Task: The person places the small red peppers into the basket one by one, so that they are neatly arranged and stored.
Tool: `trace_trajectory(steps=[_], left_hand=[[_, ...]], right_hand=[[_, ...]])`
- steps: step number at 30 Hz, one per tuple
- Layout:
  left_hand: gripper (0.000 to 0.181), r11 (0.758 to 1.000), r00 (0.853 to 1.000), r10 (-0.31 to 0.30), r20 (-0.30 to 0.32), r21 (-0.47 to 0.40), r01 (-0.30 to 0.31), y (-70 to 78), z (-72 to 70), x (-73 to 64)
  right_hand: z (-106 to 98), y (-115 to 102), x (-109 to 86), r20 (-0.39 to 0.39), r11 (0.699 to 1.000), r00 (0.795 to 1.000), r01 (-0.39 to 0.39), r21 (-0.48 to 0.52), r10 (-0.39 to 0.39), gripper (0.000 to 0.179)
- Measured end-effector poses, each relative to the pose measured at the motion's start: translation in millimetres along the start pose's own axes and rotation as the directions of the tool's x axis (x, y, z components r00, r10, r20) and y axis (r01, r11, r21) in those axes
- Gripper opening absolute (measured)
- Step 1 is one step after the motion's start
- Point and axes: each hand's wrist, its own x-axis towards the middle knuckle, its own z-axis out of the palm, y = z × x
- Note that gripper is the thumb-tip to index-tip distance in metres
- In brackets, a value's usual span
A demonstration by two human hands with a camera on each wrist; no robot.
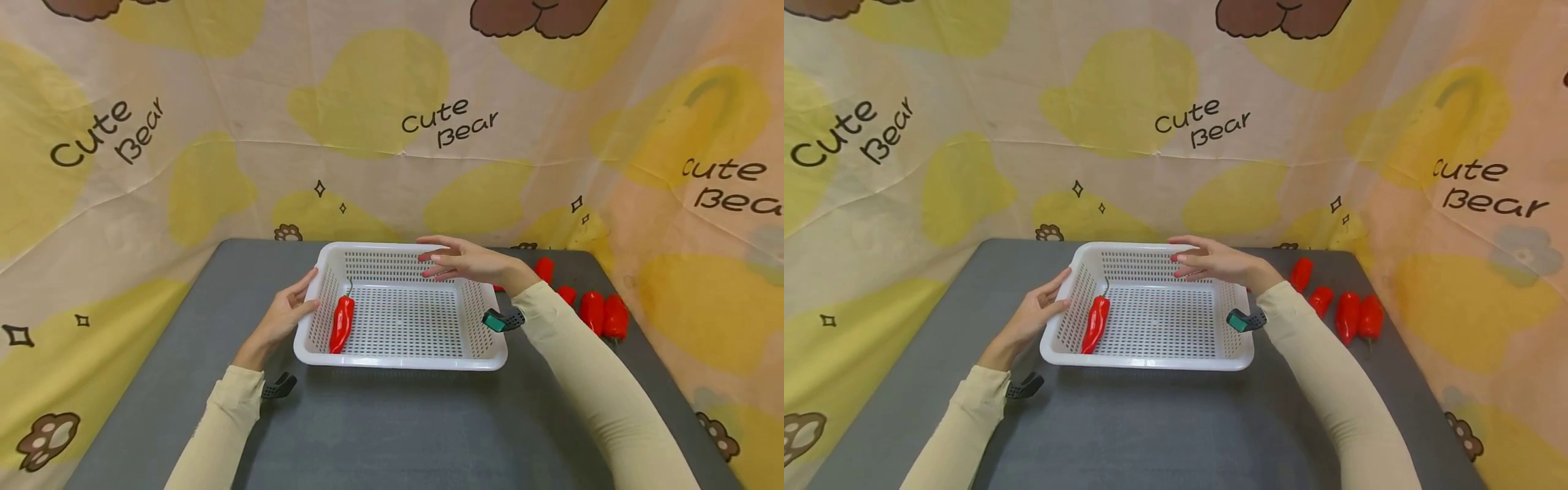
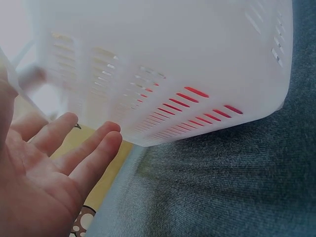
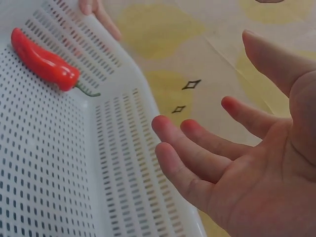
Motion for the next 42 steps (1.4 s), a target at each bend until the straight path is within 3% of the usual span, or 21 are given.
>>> trace_trajectory(steps=[10,29,36,42], left_hand=[[0.071,1.0,1.0,-0.004,0.002,0.0,0.004,0.5,-0.7,-1.1],[0.067,0.999,0.999,-0.035,-0.028,-0.011,0.035,8.4,5.8,-3.5],[0.065,1.0,0.999,-0.007,-0.05,0.015,0.007,10.0,11.1,-4.2],[0.063,0.998,0.996,0.02,-0.086,0.057,-0.015,5.7,11.7,-5.6]], right_hand=[[-19.1,5.4,-25.9,-0.095,1.0,0.995,0.012,-0.002,-0.012,0.057],[-53.4,33.4,-81.7,-0.237,0.998,0.97,-0.052,0.018,0.055,0.059],[-60.1,50.3,-102.4,-0.282,0.995,0.955,-0.086,0.041,0.095,0.061],[-65.7,67.2,-109.1,-0.308,0.987,0.939,-0.125,0.106,0.152,0.066]])
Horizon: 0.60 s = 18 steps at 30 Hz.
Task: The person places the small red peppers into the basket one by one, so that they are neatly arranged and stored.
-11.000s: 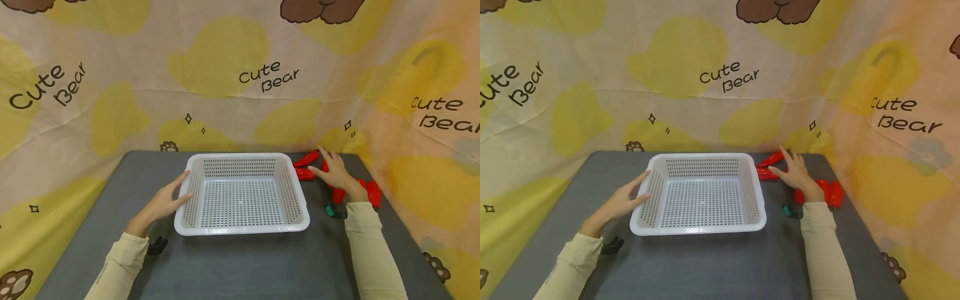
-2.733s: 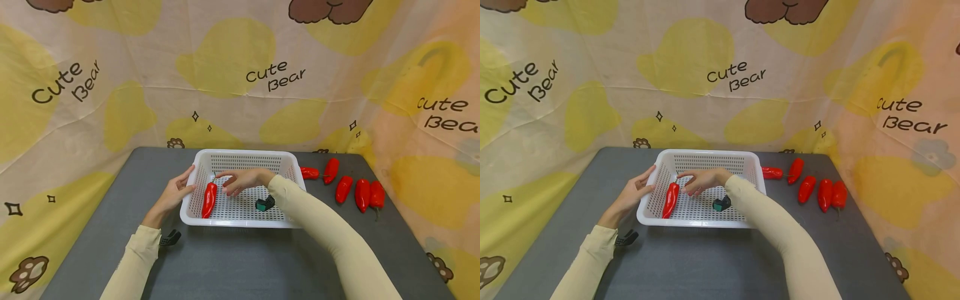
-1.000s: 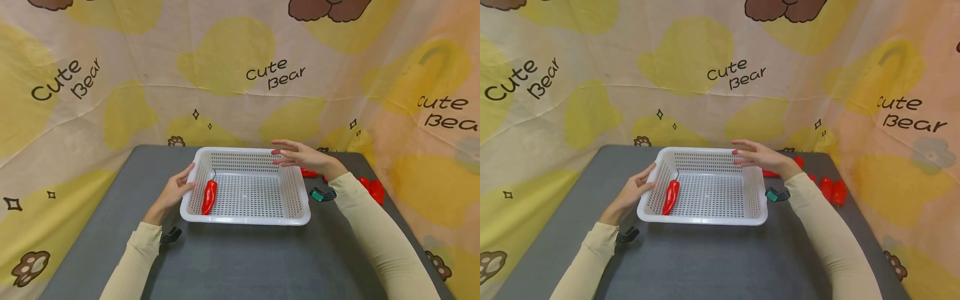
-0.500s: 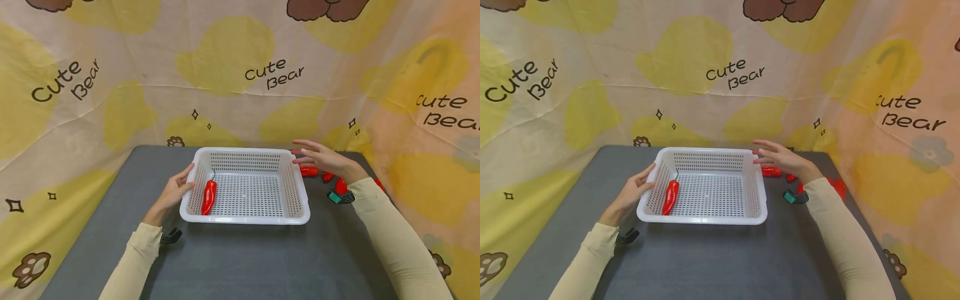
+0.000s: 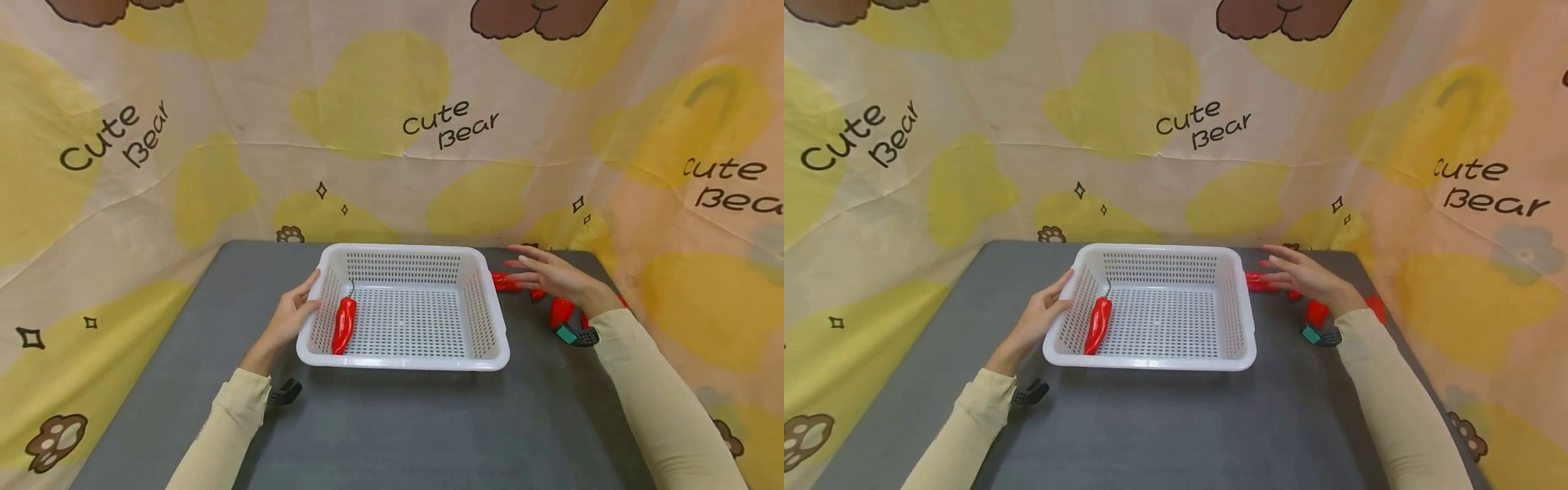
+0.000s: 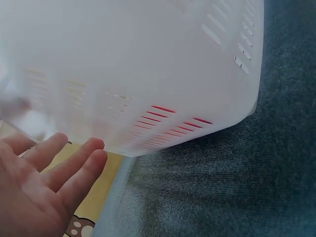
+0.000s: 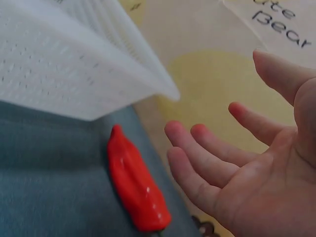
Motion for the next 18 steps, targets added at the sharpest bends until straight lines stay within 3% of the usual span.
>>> trace_trajectory(steps=[10,18], left_hand=[[0.063,1.0,1.0,-0.001,-0.007,0.004,0.001,-0.2,0.5,-0.7],[0.063,1.0,1.0,-0.002,-0.012,0.012,0.002,0.6,0.2,-0.3]], right_hand=[[0.2,31.9,6.7,0.023,0.992,0.993,-0.119,0.047,0.118,0.072],[5.4,44.5,19.4,0.042,0.974,0.976,-0.216,0.071,0.213,0.075]])
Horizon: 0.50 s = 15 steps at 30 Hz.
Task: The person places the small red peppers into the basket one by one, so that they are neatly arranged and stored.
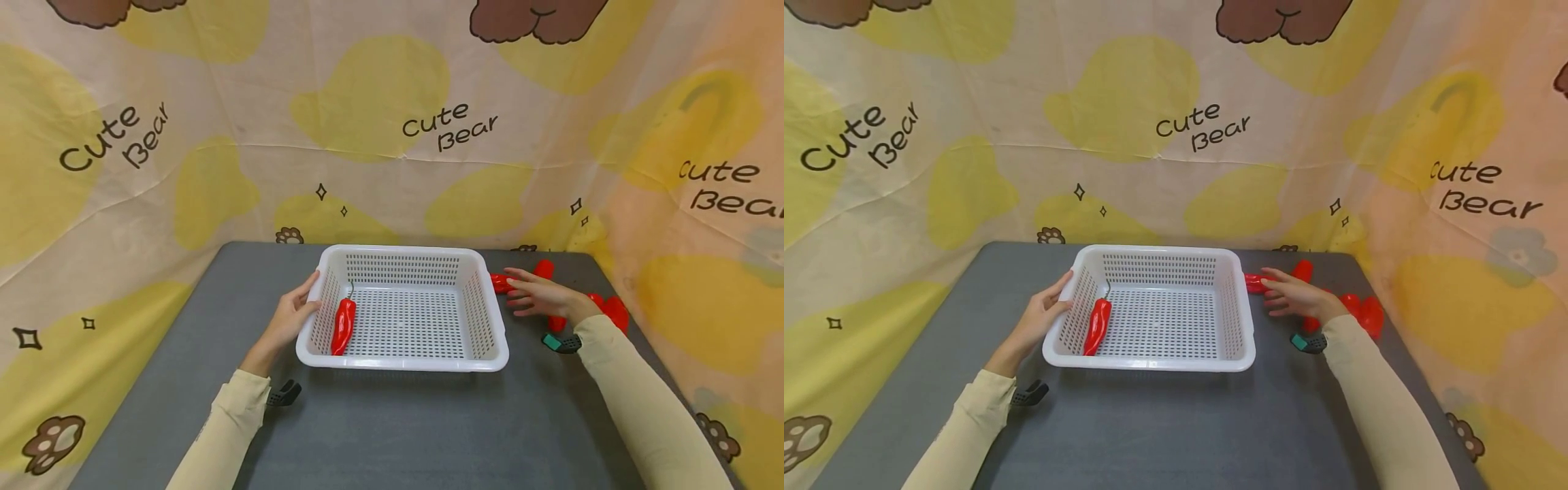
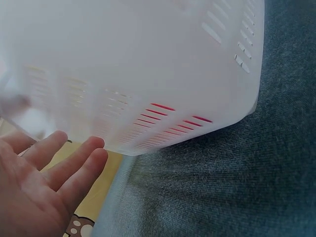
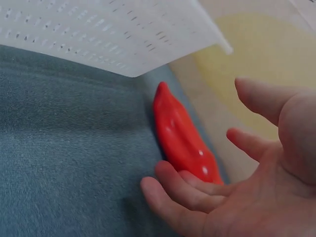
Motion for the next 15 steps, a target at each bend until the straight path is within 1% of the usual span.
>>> trace_trajectory(steps=[4,8,11,15], left_hand=[[0.063,1.0,1.0,0.001,-0.002,0.002,-0.001,-0.2,-0.8,-0.6],[0.064,1.0,1.0,0.004,-0.007,0.002,-0.004,-0.7,-1.2,-0.9],[0.063,1.0,1.0,0.011,-0.005,0.002,-0.011,-1.7,-1.1,-0.7],[0.063,1.0,1.0,0.017,0.0,-0.006,-0.017,-3.1,-0.9,0.0]], right_hand=[[4.8,1.2,9.7,-0.025,1.0,0.999,-0.022,-0.006,0.022,0.079],[10.0,-0.2,20.2,-0.061,0.999,0.998,-0.023,-0.028,0.021,0.081],[11.9,-0.4,28.5,-0.09,0.998,0.996,-0.02,-0.063,0.014,0.081],[12.9,1.6,39.2,-0.15,0.993,0.989,-0.029,-0.114,0.012,0.081]])
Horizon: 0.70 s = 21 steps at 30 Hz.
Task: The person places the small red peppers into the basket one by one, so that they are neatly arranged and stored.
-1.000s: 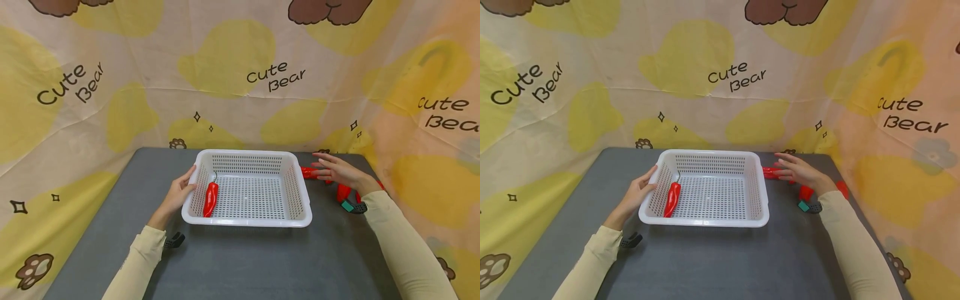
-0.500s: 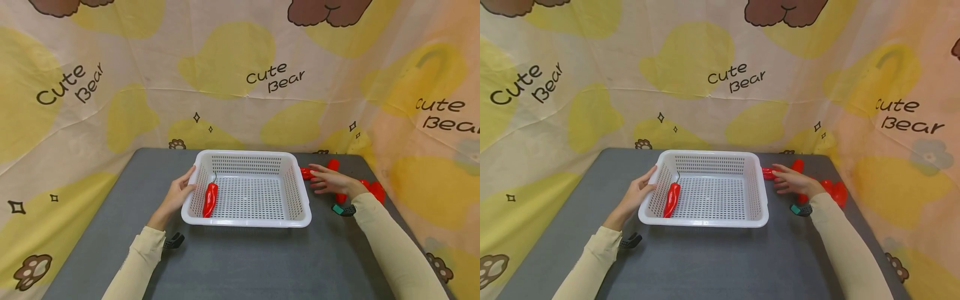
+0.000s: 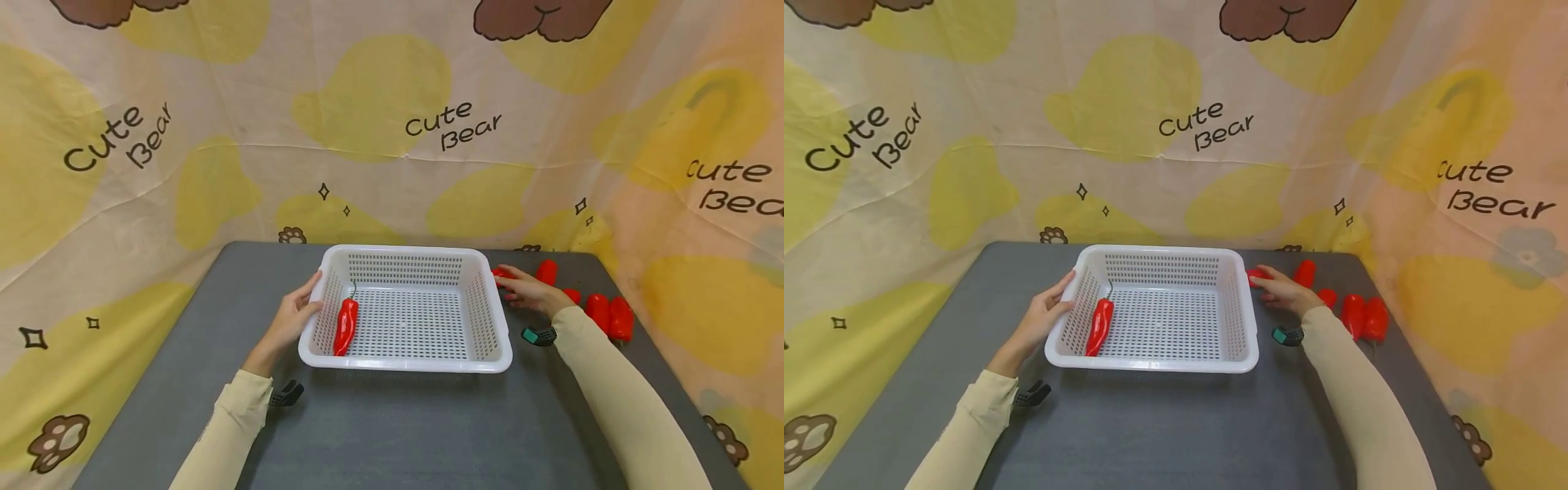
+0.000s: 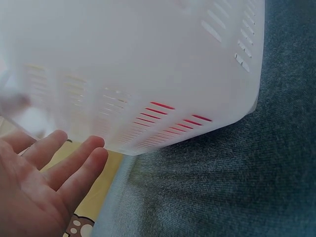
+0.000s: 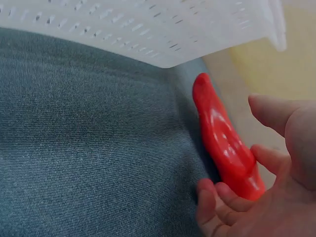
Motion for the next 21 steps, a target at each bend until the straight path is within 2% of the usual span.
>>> trace_trajectory(steps=[4,6,12,16,21], left_hand=[[0.064,1.0,1.0,-0.001,-0.001,-0.009,0.001,0.3,0.3,0.2],[0.064,1.0,1.0,-0.003,0.0,-0.013,0.003,0.9,0.6,0.2],[0.064,1.0,1.0,-0.005,0.001,-0.012,0.005,1.8,1.0,-0.8],[0.064,1.0,1.0,0.001,0.001,-0.01,-0.001,1.2,1.2,-0.8],[0.064,1.0,1.0,0.002,-0.001,-0.018,-0.002,1.0,1.1,-0.7]], right_hand=[[1.8,1.1,8.3,-0.088,0.996,0.996,0.007,-0.084,-0.014,0.079],[2.4,2.0,11.5,-0.142,0.987,0.989,0.019,-0.159,-0.042,0.076],[5.4,4.0,15.8,-0.262,0.943,0.953,0.06,-0.326,-0.151,0.064],[6.1,4.7,14.2,-0.321,0.944,0.929,0.073,-0.322,-0.181,0.06],[4.9,4.7,11.1,-0.374,0.957,0.916,0.034,-0.287,-0.145,0.062]])
